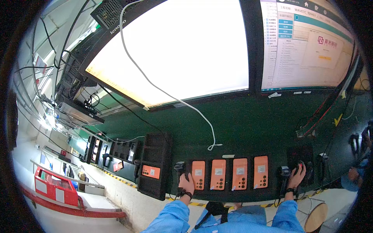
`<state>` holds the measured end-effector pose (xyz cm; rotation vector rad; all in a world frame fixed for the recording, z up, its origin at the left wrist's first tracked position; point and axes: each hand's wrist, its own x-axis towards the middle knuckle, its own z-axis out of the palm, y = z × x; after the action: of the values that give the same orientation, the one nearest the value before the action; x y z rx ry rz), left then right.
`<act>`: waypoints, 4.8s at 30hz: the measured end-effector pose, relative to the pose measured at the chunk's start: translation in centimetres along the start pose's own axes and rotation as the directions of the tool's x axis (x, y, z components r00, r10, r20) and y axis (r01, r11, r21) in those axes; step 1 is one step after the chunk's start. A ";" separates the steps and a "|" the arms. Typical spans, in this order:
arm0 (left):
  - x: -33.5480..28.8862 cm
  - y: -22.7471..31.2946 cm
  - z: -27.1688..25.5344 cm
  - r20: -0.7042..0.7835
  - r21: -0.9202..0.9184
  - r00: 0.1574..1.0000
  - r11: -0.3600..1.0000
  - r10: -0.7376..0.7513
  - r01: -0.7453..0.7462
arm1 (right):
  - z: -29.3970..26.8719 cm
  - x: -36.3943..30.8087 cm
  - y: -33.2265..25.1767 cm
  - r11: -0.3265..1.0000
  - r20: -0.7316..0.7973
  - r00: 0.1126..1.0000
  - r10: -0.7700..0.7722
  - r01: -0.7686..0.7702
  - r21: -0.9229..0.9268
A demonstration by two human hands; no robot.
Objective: Scanning barcodes on smartphones and checking results on a monitor in a production environment.
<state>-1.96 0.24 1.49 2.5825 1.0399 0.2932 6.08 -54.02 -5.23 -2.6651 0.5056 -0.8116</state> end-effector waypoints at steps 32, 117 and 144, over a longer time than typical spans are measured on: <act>-0.8 -4.5 -6.4 0.531 -0.526 0.821 0.678 -0.211 0.514 | 7.1 -9.0 -42.4 0.441 0.360 0.257 -0.897 0.445 0.780; -1.1 0.8 -0.1 -0.030 -0.050 0.999 0.999 -0.019 0.018 | -0.9 0.2 -1.2 1.000 0.002 1.000 -0.012 0.012 0.015; -1.0 1.1 -0.7 0.008 -0.079 1.000 0.996 -0.028 0.029 | -0.2 -0.3 -0.2 1.000 -0.025 1.000 0.009 -0.010 -0.023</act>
<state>-2.23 -1.04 2.45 2.4943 1.0407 0.3119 5.78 -53.76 -5.08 -2.6744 0.5368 -0.8423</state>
